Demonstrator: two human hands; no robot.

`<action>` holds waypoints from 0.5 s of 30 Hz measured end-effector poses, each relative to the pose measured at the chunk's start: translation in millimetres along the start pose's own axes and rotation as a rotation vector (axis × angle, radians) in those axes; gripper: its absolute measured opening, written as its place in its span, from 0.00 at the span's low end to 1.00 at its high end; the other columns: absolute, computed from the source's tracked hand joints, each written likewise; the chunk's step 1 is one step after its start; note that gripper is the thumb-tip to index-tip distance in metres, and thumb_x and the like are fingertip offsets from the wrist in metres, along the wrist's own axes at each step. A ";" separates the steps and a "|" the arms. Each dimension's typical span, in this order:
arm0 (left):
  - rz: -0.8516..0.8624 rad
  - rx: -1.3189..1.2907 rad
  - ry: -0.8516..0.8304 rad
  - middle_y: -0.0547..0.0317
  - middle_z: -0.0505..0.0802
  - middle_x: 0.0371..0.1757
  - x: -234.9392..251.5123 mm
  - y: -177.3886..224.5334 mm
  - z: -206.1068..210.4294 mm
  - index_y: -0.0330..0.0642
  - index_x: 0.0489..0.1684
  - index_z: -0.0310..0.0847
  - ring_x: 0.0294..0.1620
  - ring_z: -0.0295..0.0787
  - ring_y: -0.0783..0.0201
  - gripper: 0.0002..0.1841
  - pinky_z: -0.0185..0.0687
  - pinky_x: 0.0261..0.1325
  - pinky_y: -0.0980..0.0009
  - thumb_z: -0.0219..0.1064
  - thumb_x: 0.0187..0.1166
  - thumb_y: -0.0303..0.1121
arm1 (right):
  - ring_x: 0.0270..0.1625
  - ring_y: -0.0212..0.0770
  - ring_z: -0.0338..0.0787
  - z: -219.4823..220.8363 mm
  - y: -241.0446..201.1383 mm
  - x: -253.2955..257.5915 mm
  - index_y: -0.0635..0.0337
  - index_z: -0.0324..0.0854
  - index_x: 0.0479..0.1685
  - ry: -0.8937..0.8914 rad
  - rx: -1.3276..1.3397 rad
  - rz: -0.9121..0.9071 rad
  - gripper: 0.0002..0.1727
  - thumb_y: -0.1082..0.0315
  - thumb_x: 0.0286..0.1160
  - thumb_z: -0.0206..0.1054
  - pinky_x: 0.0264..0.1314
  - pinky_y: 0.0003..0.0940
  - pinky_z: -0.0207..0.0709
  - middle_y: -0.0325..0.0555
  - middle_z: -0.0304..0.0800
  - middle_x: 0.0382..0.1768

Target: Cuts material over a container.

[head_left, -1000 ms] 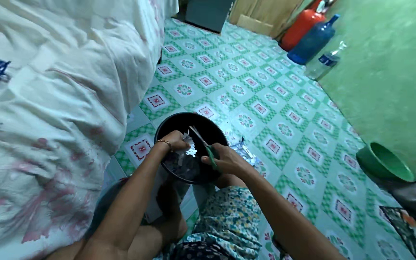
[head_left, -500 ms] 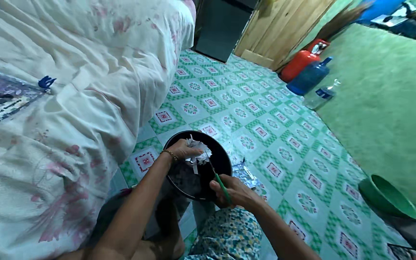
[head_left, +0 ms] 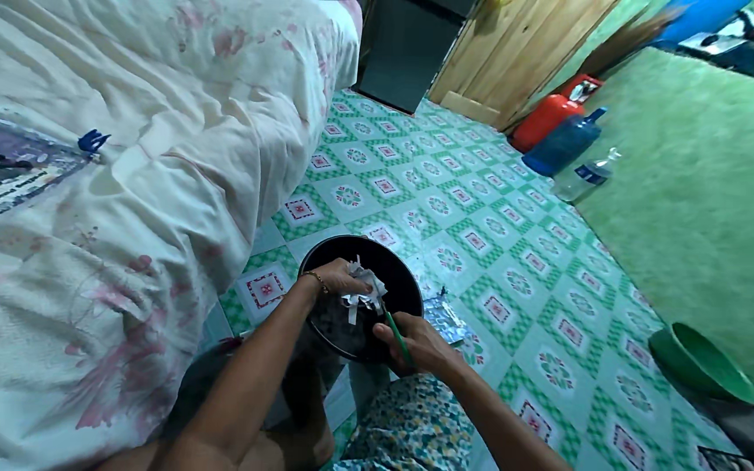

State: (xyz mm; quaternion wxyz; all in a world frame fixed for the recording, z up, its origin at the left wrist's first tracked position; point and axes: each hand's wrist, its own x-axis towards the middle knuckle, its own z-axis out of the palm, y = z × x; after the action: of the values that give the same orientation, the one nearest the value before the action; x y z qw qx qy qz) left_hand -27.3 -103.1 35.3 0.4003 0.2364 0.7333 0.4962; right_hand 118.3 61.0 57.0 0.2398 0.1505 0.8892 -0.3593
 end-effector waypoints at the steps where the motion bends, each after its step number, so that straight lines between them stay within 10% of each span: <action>1: -0.005 0.001 -0.012 0.55 0.87 0.38 -0.2 1.0 0.7 0.29 0.50 0.83 0.34 0.80 0.71 0.11 0.79 0.44 0.71 0.69 0.83 0.30 | 0.33 0.39 0.85 -1.8 -3.7 0.2 0.65 0.78 0.59 -0.014 -0.015 0.011 0.33 0.38 0.82 0.60 0.44 0.41 0.80 0.46 0.85 0.34; 15: -0.158 -0.039 -0.002 0.53 0.86 0.41 6.5 -8.0 4.0 0.27 0.55 0.79 0.37 0.81 0.71 0.15 0.79 0.48 0.72 0.69 0.83 0.33 | 0.23 0.31 0.80 -2.3 -11.2 5.7 0.65 0.80 0.43 -0.034 -0.081 0.060 0.24 0.47 0.86 0.62 0.34 0.29 0.77 0.39 0.80 0.23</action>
State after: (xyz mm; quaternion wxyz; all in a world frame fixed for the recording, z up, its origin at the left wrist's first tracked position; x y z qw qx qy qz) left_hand -27.3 -99.2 24.9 0.4432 0.1706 0.7395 0.4771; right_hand 107.8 55.4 61.7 0.2714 0.1611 0.8939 -0.3183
